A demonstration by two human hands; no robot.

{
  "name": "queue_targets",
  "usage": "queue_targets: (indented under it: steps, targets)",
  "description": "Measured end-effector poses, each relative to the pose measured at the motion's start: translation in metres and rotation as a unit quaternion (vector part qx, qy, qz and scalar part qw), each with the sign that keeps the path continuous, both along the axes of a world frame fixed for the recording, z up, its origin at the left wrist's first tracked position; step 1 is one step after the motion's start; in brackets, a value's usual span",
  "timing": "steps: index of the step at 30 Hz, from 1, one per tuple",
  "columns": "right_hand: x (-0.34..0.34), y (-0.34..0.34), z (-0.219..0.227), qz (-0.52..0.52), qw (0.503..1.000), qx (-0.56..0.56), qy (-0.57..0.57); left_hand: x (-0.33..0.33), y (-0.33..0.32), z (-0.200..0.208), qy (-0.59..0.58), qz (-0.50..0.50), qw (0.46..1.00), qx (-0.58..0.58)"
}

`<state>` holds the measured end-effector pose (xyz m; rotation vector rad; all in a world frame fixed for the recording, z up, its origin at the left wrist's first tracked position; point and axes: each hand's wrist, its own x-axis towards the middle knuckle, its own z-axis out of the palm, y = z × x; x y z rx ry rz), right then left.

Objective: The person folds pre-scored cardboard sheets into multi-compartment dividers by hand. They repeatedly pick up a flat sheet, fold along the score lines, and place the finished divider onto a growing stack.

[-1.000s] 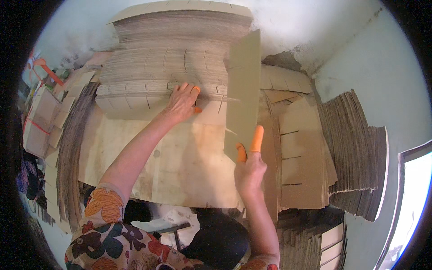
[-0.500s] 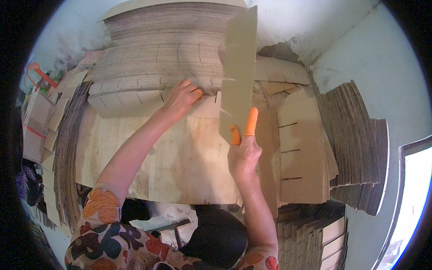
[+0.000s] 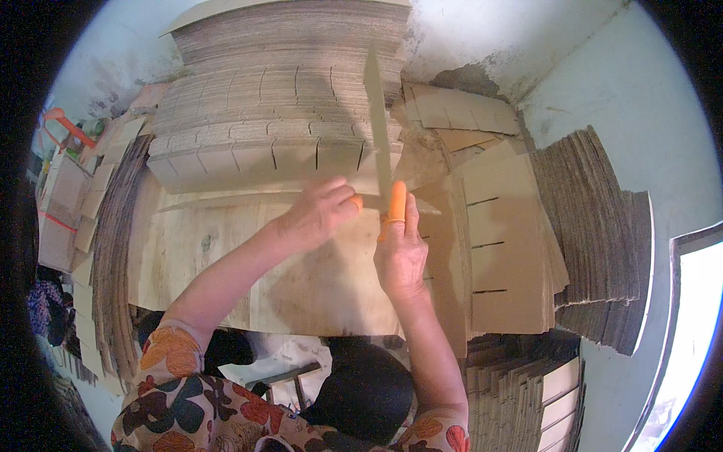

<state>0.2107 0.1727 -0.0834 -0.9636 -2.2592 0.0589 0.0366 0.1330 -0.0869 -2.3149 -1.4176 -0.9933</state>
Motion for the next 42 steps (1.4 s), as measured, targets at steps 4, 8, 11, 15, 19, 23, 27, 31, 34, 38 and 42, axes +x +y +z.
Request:
queue_targets:
  steps: [4,8,11,15,19,23,27,31,34,38,42]
  targets:
    - [0.012,-0.001,-0.02,0.012,1.0,-0.027,-0.002,0.015,-0.026,0.018,0.011,-0.017,0.997,-0.068]
    - [0.017,-0.01,-0.02,0.015,0.999,-0.028,-0.001,-0.01,-0.013,0.044,-0.265,0.108,0.923,-0.258]
    - [0.015,-0.014,-0.027,0.022,0.999,-0.005,0.028,-0.045,0.029,0.031,-0.064,0.218,0.949,-0.218]
    - [0.016,-0.014,-0.033,-0.003,0.998,-0.04,0.055,-0.057,0.056,0.009,0.066,0.253,0.93,-0.259]
    - [0.016,-0.011,-0.031,-0.017,0.998,-0.06,0.029,-0.074,0.056,0.03,0.083,0.15,0.904,-0.39]
    - [0.013,-0.008,-0.038,-0.007,0.995,-0.097,0.022,-0.07,0.056,0.038,0.137,0.133,0.894,-0.405]
    - [0.002,-0.007,-0.043,0.041,0.99,-0.107,0.083,-0.073,0.059,-0.004,0.126,0.181,0.947,-0.232]
    - [0.012,-0.015,-0.044,0.006,0.984,-0.158,0.077,-0.073,0.06,-0.021,0.16,0.177,0.964,-0.115]
    - [0.016,-0.017,-0.044,0.008,0.983,-0.165,0.083,-0.057,0.046,-0.017,0.081,0.13,0.979,-0.132]
    - [0.018,-0.016,-0.047,0.015,0.992,-0.084,0.097,-0.02,0.007,0.021,-0.061,0.044,0.906,-0.416]
    - [0.019,-0.018,-0.039,-0.004,0.994,-0.075,0.083,0.015,-0.032,0.007,0.125,0.058,0.944,-0.298]
